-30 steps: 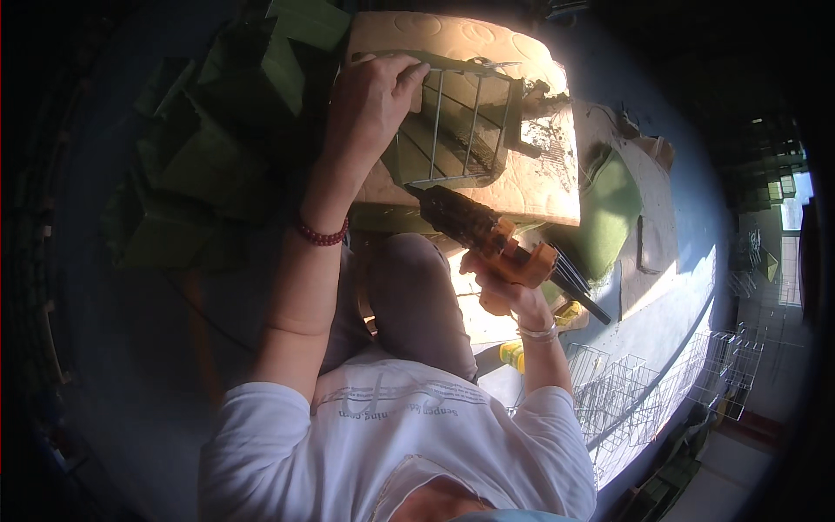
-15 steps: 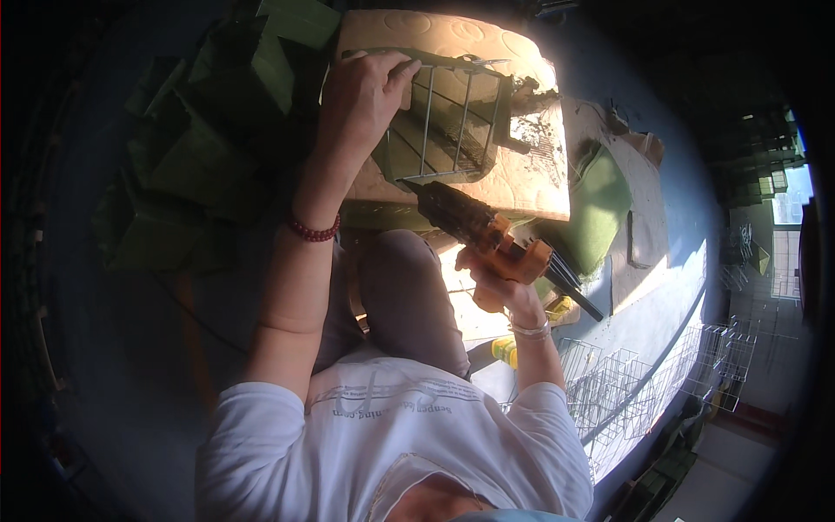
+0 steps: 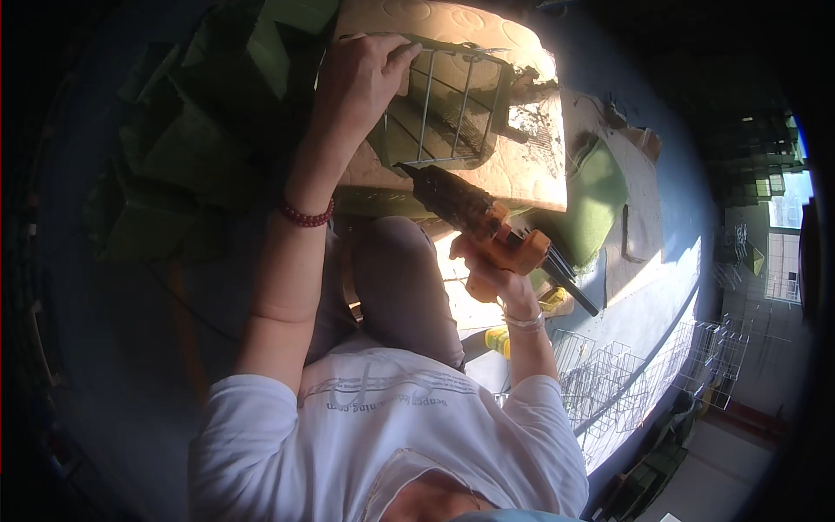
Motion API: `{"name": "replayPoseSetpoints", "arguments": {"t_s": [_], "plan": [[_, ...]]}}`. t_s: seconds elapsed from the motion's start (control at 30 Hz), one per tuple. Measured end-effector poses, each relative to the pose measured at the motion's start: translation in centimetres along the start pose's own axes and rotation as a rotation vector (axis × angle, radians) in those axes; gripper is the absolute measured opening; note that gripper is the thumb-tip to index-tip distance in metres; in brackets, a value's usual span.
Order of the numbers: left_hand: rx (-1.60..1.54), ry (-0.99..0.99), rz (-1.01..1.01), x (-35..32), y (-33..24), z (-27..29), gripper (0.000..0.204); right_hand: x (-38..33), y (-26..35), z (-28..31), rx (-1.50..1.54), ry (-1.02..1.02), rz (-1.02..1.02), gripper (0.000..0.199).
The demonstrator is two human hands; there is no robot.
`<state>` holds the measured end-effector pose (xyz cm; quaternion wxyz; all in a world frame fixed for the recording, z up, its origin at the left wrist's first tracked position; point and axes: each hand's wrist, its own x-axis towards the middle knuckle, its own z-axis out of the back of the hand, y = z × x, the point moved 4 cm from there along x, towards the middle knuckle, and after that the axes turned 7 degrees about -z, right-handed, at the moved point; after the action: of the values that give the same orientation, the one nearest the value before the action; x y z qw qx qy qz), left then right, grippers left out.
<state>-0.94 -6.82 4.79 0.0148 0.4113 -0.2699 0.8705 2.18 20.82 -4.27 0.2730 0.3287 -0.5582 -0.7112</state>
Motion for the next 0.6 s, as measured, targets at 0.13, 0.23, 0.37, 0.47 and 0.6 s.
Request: {"name": "replayPoseSetpoints", "arguments": {"t_s": [0.13,0.23,0.37,0.47,0.6], "plan": [[-0.004,0.034,0.038,0.0,0.0,0.1,0.02,0.4,1.3,-0.8,-0.019,0.025,-0.001,0.011],[-0.01,0.003,0.003,-0.1,0.1,0.1,0.021,0.6,1.5,-0.7,-0.076,0.011,0.06,0.011],[-0.017,0.013,0.019,-0.1,0.2,0.2,0.021,0.6,1.5,-0.8,-0.076,0.054,-0.019,0.011],[-0.029,-0.01,-0.005,0.0,0.4,0.3,0.022,0.9,1.7,-0.9,-0.065,0.034,-0.018,0.011],[-0.027,0.083,0.113,-0.2,0.8,0.6,0.025,1.1,1.5,-1.1,-0.069,0.077,-0.053,0.012]]}}
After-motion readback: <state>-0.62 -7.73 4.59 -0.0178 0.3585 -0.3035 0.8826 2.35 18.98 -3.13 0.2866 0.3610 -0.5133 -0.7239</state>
